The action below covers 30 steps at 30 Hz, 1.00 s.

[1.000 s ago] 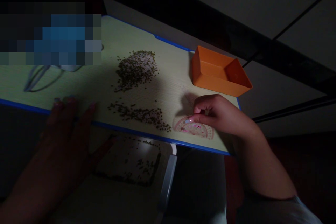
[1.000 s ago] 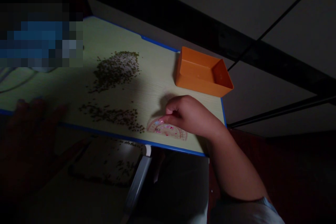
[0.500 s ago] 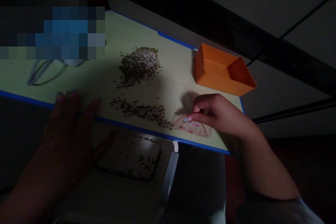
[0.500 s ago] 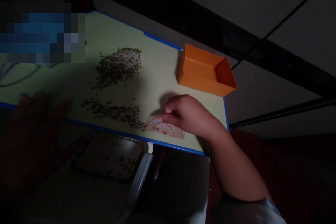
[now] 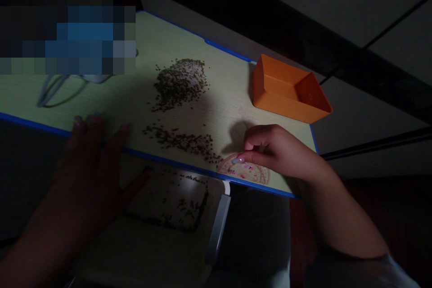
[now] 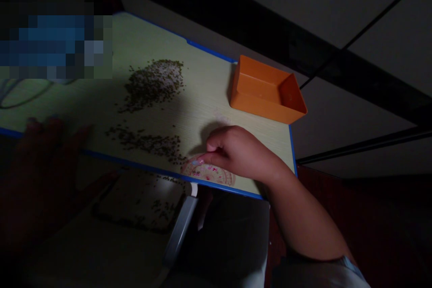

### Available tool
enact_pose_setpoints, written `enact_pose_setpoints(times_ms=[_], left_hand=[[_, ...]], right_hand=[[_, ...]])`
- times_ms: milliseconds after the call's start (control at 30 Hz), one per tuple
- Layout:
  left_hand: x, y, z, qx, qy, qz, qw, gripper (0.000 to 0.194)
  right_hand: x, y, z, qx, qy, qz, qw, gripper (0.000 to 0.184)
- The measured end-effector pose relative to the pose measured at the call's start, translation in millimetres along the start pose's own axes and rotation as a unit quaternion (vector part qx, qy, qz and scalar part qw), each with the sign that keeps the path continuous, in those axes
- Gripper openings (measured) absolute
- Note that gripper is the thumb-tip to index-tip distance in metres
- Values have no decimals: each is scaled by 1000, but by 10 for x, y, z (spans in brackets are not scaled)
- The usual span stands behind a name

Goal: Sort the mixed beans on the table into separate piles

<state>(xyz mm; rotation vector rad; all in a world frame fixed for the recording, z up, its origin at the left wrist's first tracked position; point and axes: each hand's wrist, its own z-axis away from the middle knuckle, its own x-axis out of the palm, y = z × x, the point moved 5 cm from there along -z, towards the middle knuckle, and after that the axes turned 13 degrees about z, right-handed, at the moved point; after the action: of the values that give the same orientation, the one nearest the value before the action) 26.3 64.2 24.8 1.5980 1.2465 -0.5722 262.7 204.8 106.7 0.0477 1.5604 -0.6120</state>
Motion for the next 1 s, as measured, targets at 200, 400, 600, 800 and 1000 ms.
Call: enact_pose_setpoints(times_ms=[200,400,600,800,1000], left_hand=[[2,-19,-1,3,2,-2,1000,80],[-6,4,-5,11,1,-6,1000,78],[-4,-3,-1,6,0,-1,1000,80],[3,-8,-9,-2,-8,8,1000,78],[7,-12,-5,-10,-6,9,1000,79]], right_hand=[[-47,41,31,15,20,-3,1000,31],[-56,58,22,45,30,16,998,34],[-30,45,15,32,32,4,999,37],[-62,25,38,20,27,-17,999,39],[-34,54,8,35,29,5,999,39]])
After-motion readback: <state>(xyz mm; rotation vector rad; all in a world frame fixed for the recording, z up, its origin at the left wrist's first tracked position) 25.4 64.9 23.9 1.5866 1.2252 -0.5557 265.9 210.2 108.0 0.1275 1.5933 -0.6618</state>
